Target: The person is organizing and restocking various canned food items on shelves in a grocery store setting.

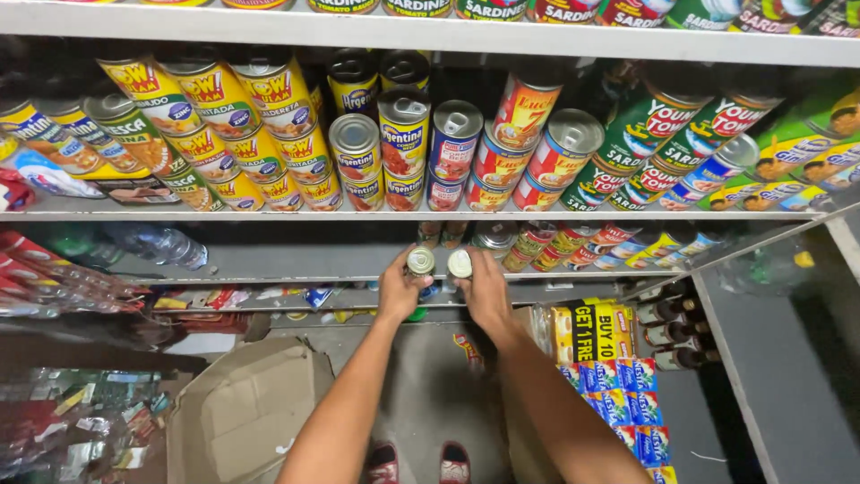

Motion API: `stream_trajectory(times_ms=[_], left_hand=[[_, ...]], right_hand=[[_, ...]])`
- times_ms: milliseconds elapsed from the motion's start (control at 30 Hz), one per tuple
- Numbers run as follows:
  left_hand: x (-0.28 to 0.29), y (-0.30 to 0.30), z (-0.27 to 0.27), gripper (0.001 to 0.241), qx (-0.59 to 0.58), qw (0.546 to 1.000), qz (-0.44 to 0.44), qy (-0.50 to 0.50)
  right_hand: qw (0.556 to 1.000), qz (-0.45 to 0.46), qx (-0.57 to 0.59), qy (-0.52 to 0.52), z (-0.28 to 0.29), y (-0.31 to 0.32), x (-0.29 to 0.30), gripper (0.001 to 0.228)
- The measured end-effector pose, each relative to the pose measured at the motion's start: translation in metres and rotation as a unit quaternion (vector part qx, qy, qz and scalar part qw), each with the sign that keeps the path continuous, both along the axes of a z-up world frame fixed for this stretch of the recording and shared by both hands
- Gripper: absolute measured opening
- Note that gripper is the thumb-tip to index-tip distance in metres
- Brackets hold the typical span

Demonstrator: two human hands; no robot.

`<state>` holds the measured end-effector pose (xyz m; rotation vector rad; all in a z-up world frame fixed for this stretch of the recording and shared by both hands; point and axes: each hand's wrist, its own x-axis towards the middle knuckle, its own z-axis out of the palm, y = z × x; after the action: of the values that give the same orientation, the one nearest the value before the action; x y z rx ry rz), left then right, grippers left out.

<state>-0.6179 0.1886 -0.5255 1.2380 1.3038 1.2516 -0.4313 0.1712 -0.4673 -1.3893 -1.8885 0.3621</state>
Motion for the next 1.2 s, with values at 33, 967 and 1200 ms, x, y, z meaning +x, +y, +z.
stream_trajectory(times_ms=[33,967,1200], left_hand=[[0.000,0.004,-0.005,0.078,0.001,1.000,-0.001,0.001],[0.025,0.041,-0.058,0.066,0.006,0.996,0.069,-0.056],[0.027,0.033,-0.049,0.062,0.027,0.994,0.081,-0.074]], right_hand=[[1.000,-0.001,0.001,0.001,-0.007,0.004,-0.003,0.063],[0.992,-0.032,0.002,-0.122,-0.066,0.037,-0.014,0.033],[0.996,-0.023,0.047,-0.074,-0.062,0.040,-0.013,0.018]])
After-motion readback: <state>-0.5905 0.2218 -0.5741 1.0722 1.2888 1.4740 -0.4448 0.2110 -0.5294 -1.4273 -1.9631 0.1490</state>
